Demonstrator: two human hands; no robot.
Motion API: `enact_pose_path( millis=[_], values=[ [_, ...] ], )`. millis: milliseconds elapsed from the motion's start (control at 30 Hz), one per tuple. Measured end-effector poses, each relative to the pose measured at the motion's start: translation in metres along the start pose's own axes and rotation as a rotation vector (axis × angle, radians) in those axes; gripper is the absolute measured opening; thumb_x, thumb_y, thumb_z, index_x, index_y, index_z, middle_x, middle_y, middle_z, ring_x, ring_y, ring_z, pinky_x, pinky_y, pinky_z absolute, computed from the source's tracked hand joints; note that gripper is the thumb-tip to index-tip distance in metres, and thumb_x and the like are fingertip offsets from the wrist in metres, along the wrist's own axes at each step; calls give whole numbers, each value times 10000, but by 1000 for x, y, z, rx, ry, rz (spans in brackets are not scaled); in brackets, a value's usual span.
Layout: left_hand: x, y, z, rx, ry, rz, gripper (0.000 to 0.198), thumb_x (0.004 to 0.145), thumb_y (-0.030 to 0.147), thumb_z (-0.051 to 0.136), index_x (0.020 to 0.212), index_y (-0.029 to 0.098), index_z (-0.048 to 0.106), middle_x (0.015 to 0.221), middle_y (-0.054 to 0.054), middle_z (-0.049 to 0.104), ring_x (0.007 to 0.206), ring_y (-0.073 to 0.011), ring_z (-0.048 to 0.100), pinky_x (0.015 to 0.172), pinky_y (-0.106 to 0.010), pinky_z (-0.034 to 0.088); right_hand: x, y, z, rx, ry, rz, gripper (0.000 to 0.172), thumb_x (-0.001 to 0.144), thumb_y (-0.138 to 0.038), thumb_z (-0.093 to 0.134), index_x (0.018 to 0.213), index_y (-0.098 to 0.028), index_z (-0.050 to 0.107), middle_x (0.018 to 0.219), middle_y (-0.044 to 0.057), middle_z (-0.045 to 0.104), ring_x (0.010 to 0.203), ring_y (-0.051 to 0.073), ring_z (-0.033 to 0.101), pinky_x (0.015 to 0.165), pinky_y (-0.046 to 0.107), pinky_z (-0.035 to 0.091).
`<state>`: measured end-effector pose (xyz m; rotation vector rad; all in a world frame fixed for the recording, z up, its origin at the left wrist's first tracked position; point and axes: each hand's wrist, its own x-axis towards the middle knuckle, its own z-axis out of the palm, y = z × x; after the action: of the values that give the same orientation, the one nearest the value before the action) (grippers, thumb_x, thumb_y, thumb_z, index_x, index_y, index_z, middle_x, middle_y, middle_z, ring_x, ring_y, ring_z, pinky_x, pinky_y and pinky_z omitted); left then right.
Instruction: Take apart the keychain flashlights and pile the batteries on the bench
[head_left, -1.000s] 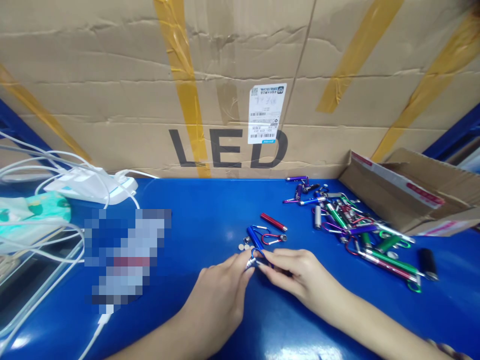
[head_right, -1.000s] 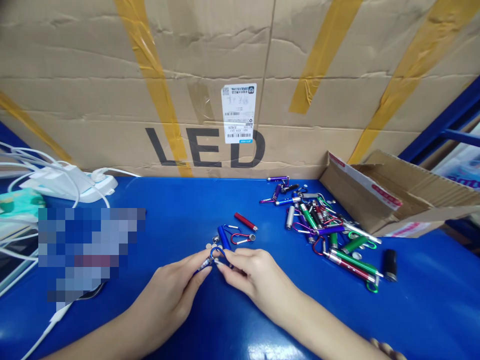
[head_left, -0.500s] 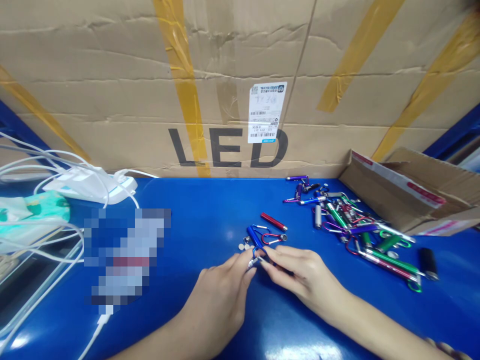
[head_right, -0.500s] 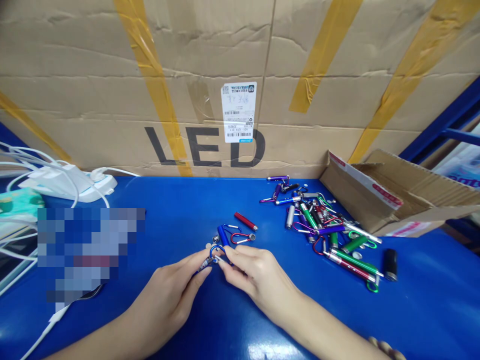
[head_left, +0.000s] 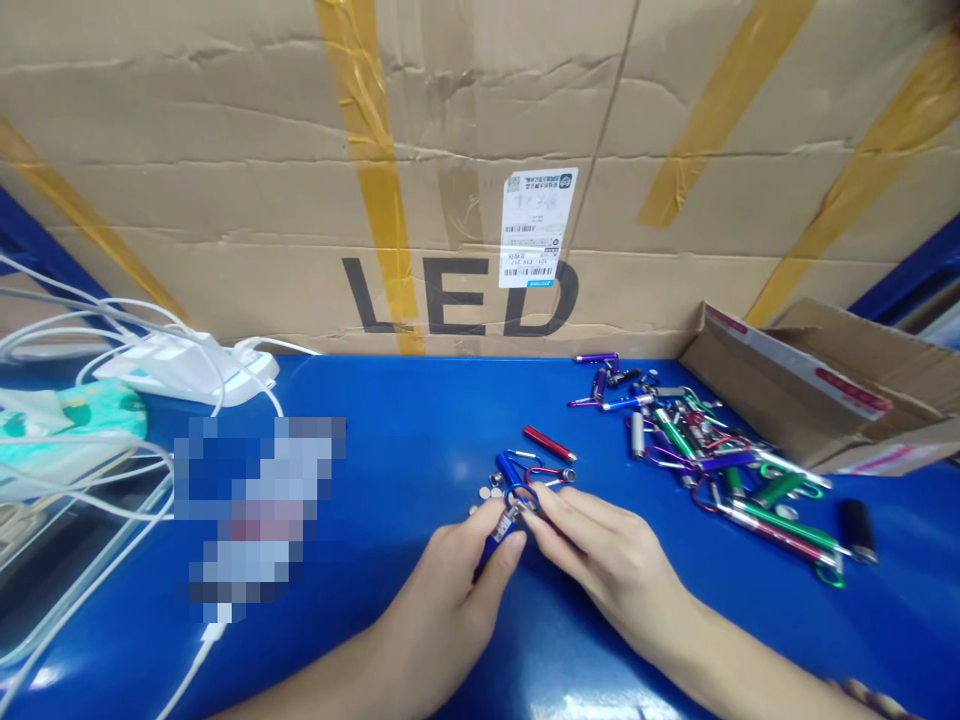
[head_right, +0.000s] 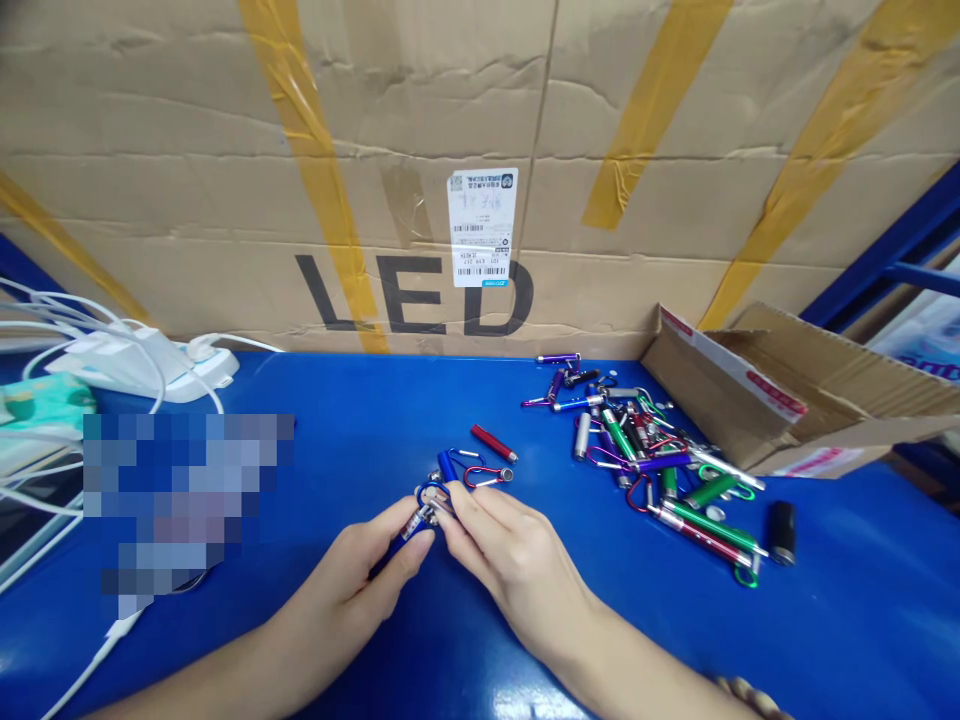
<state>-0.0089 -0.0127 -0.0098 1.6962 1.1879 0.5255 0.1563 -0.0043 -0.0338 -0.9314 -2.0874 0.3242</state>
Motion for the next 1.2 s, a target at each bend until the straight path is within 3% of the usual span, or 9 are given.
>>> enact_pose_path(
  millis=[200, 367, 500, 600, 700, 800, 933, 1100, 1200],
  values=[
    [2, -2, 1, -54, -5, 11, 262, 917, 315, 340, 1019, 170, 534, 639, 25, 441, 584, -130, 433, 576, -232, 367, -1, -5, -2, 41, -26, 29, 235, 904, -133, 438, 1074, -86, 595, 800, 83, 634, 701, 163, 609, 625, 272, 522],
    [5, -3, -2, -179, -79, -10, 272, 907, 330, 356, 850, 150, 553, 582, 51, 374, 485, -86, 344, 491, -196, 331, 2, -6, -3, 250, -50, 235, 235, 901, -195, 461, 1022, -166, 660, 753, 44, 636, 673, 156, 609, 624, 265, 517],
    [-3, 5, 0, -144, -244, -22, 254, 885, 260, 391, 942, 170, 621, 670, 16, 544, 635, -117, 503, 638, -211, 420, 7, -4, -2, 363, -83, 467, 262, 902, -245, 463, 1018, -153, 679, 581, -9, 555, 477, 101, 524, 482, 218, 463],
    [-10, 9, 3, -17, -276, -50, 281, 869, 274, 417, 1061, 242, 619, 909, -20, 649, 884, -187, 564, 815, -300, 430, 10, 4, -7, 289, -73, 485, 276, 897, -268, 468, 1042, -151, 672, 610, -1, 565, 523, 107, 544, 519, 218, 471],
    [-11, 8, 3, -4, -201, -65, 315, 876, 309, 414, 1153, 273, 559, 1029, -20, 648, 975, -208, 564, 863, -329, 429, 13, 19, -18, 90, -39, 396, 306, 900, -259, 448, 1099, -134, 644, 658, 23, 582, 595, 129, 568, 587, 244, 485],
    [-7, 3, 1, -50, -39, -75, 308, 900, 312, 389, 1148, 228, 551, 1095, -37, 627, 1031, -200, 551, 938, -336, 391, 14, 34, -27, -89, -36, 346, 315, 893, -270, 448, 1073, -120, 657, 775, 72, 613, 677, 160, 593, 592, 264, 491],
    [-2, 1, -2, -115, 76, -88, 337, 923, 327, 351, 1175, 199, 536, 1142, -61, 597, 1088, -204, 515, 979, -353, 360, 13, 44, -32, -142, -97, 298, 294, 891, -261, 446, 994, -134, 690, 800, 81, 630, 677, 167, 604, 616, 285, 503],
    [1, 0, -2, -203, 136, -82, 324, 926, 301, 349, 1157, 180, 542, 1006, -50, 620, 932, -168, 553, 877, -303, 424, 12, 45, -31, -108, -197, 328, 261, 881, -241, 470, 1004, -168, 689, 905, 81, 646, 755, 177, 630, 669, 299, 516],
    [2, -4, -2, -193, 170, -34, 328, 912, 285, 370, 1170, 169, 536, 855, -35, 613, 805, -153, 557, 784, -284, 446, 15, 37, -33, -159, -112, 318, 251, 871, -292, 493, 958, -190, 704, 1032, 97, 620, 906, 217, 605, 733, 330, 505]
  ],
)
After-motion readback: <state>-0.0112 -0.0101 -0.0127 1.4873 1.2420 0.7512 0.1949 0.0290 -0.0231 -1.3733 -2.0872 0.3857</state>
